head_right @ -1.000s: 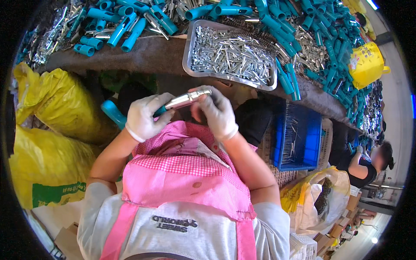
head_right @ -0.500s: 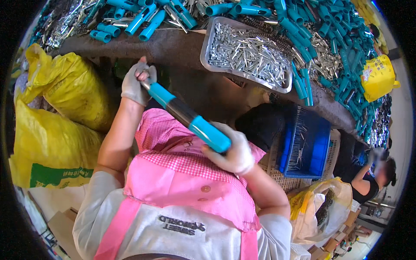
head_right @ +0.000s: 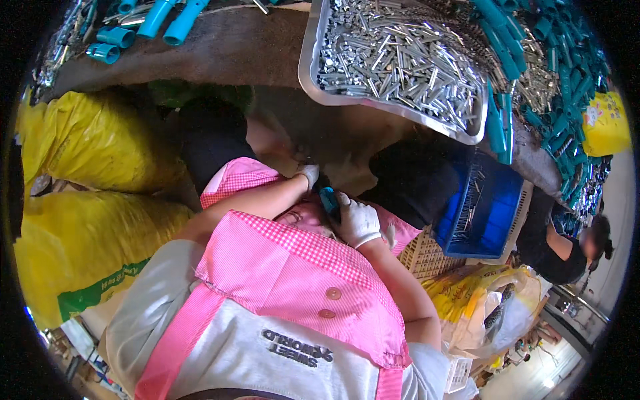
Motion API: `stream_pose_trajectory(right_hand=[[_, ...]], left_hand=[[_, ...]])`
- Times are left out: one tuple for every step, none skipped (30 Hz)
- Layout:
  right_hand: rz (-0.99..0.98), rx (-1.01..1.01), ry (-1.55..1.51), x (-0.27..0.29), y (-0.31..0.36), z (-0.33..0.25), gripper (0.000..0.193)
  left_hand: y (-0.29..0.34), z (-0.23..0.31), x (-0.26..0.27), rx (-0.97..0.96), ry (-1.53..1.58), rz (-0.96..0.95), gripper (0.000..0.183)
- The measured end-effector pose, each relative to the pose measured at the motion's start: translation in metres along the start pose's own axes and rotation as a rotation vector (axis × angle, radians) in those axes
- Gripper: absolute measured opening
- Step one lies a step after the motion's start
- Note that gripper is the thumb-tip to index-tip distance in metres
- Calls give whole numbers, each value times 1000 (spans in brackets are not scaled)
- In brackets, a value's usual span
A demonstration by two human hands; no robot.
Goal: Assembling plastic sleeves with metal rods and springs at a factory workbench.
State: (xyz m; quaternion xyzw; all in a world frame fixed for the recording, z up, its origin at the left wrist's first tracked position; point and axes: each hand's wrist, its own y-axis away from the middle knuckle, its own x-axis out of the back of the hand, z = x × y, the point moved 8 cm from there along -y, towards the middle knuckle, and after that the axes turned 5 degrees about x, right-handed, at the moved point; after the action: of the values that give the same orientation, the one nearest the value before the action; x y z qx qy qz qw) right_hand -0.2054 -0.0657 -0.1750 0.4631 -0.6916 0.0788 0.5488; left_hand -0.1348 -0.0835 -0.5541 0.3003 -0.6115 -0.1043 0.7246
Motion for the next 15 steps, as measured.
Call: stream_pose_trajectory(right_hand=[[-10,-42,-1,-3,-1,12,54],[-28,-71,11,-7,-2,23,55],[-46,-67,18,-7,-5,23,56],[-58,-70,12,-9,-9,25,56],[-58,-55,20,-10,-14,24,54],[-59,-38,29,-11,-19,22,51],[-69,-41,29,-12,-22,24,51],[-56,-24,30,-12,-26,24,50],[-39,-2,29,-10,-30,20,50],[-45,8,25,-7,-33,17,50],[-78,-10,17,-6,-36,15,50],[-111,-27,10,-6,-37,13,49],[-115,-8,8,-6,-39,7,49],[-103,24,3,-6,-40,0,49],[-82,-33,15,-10,-37,19,49]], left_hand=[[4,19,-11,-163,-35,-212,42],[7,36,-4,-200,-33,-228,42],[4,23,-14,61,476,-338,42],[7,12,-30,339,980,-432,42],[2,5,-44,356,982,-437,42],[-10,-1,-31,148,545,-148,41],[-14,14,-14,-74,105,129,41],[-19,15,-19,-72,110,121,41],[-23,-8,-34,213,554,-15,40],[-19,-25,-55,507,992,-150,39],[-19,-33,-56,522,992,-145,39],[-25,-26,-39,237,573,-8,38],[-23,-13,-29,-39,146,119,38],[-9,-14,-35,-16,143,121,38],[-4,-15,-16,258,699,9,38]])
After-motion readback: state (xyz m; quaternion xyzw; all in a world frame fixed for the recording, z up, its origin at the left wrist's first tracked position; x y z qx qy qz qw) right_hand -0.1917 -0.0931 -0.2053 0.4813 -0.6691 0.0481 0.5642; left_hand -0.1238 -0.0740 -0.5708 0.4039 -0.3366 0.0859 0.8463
